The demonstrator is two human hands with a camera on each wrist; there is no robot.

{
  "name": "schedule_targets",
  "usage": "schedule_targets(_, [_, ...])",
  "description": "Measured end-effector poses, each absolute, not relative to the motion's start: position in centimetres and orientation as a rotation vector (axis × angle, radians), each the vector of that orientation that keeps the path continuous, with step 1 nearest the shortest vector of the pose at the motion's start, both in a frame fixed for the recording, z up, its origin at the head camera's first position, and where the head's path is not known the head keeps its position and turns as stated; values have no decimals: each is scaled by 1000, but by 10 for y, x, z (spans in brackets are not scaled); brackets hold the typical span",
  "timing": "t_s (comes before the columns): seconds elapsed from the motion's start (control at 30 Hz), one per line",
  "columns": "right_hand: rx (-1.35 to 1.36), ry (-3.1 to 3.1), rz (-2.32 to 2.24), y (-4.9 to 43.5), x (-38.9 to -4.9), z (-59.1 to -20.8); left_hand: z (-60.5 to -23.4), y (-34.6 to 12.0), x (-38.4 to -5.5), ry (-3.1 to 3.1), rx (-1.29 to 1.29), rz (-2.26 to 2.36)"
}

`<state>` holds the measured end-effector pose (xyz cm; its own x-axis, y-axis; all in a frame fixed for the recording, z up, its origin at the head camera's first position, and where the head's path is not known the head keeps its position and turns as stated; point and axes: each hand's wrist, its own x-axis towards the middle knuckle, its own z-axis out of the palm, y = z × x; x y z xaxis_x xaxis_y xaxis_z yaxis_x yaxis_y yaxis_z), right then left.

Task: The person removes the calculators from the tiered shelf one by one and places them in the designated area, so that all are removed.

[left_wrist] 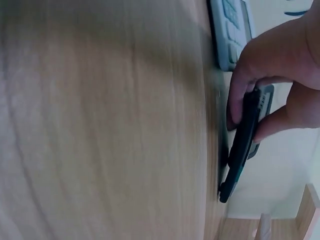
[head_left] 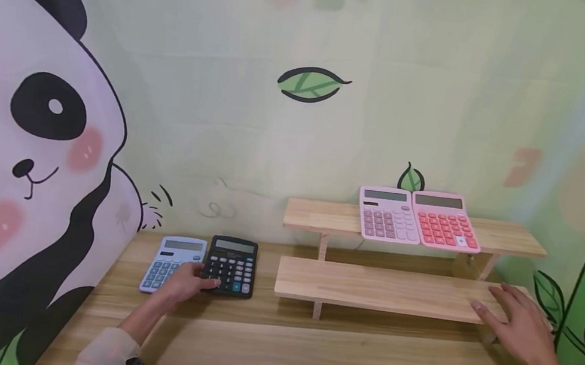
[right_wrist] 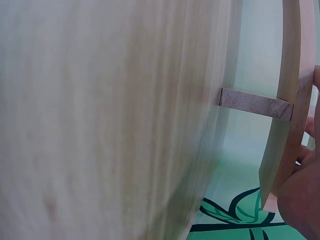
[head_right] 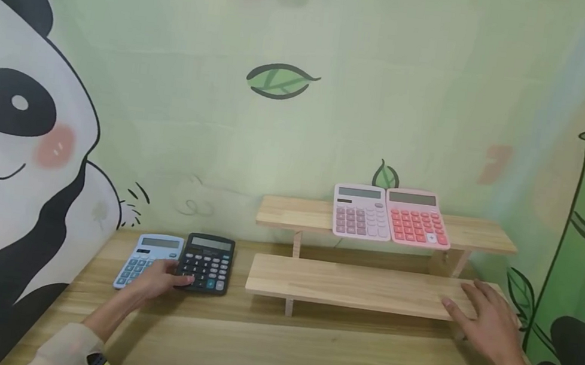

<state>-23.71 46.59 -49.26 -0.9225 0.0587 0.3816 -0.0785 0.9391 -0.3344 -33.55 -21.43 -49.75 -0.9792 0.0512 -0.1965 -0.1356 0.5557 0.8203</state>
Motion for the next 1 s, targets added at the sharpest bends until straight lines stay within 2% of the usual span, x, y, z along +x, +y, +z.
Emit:
schedule_targets(0.27, [24,-2695,499,468,-237,-495,-493,-204,-330,2904,-75,1066])
schedule_targets(0.73, [16,-2699,495,467,-238,-495,-497,-195,-324,3082,84,954])
schedule_targets(1.0, [19,-2695,492,467,-239,-494,-470,-179,-319,3222,166,875])
